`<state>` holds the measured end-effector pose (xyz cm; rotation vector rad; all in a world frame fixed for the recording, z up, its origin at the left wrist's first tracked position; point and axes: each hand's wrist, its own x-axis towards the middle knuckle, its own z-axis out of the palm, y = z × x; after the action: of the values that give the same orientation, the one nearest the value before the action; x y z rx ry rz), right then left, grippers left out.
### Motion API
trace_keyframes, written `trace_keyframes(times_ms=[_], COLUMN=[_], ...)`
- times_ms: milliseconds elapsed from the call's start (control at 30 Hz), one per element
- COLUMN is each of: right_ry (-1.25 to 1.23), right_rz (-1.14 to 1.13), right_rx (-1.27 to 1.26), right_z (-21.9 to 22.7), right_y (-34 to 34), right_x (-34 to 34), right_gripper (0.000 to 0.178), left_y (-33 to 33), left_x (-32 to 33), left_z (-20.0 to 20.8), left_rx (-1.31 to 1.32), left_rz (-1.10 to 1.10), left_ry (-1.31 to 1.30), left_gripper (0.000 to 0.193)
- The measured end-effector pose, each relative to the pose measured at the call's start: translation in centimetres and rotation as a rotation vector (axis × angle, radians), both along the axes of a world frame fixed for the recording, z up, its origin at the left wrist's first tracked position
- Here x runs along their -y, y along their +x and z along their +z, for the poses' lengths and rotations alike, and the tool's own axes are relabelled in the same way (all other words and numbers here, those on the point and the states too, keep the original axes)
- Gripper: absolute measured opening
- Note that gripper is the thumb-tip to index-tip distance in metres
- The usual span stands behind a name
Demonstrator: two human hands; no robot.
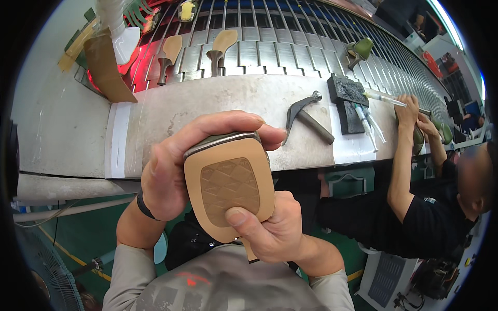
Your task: The person attaches a sole to a heeled shoe by hand, taps the edges with a hammer, and applies liquid along the shoe seam using a syringe.
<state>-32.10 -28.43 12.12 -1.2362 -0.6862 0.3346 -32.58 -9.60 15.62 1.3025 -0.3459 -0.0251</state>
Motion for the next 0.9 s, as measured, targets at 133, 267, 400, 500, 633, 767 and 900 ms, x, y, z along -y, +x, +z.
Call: trace_keyframes(times_ms=[133,267,400,500,633,767,900], right_ry=[-0.008,0.001,-0.024,-0.060,-0.041,-0.049,-0.105], right_rz=[0.004,-0.011,0.084,0.093,0.071,0.068,0.126], right_rx=[0.044,0.041,0.091,0.073,0.079,0.129,0.172], right_z=[0.0,-0.2,-0.4,0.2,0.4,0.8,0.4], right_y=[-0.1,-0.4,0.2,0.2,-0.1,-0.9,-1.4], right_x=[-0.3,-0.4,-0.1,-0.3,-0.5,-1.0,-1.2], right_gripper=[0.020,0.021,0.025,0.029,0.029,0.026,0.019], left_y=[-0.3,-0.4,-0.5,-0.5,-0.7,-1.6,-3.6], left_x=[-0.1,-0.2,-0.3,-0.2,-0.7,-0.8,-1.5], left_z=[-0.6,0.0,-0.7,-1.0,-1.2,-0.7,3.6], left_rx=[0.099,0.096,0.114,0.104,0.125,0.130,-0.077], left_rz=[0.023,0.047,0.008,0.049,0.017,0.043,0.147], left_ry=[0.003,0.018,-0.041,-0.091,-0.106,-0.107,0.280], left_gripper=[0.113,0.098,0.092,0.094,0.104,0.114,0.116])
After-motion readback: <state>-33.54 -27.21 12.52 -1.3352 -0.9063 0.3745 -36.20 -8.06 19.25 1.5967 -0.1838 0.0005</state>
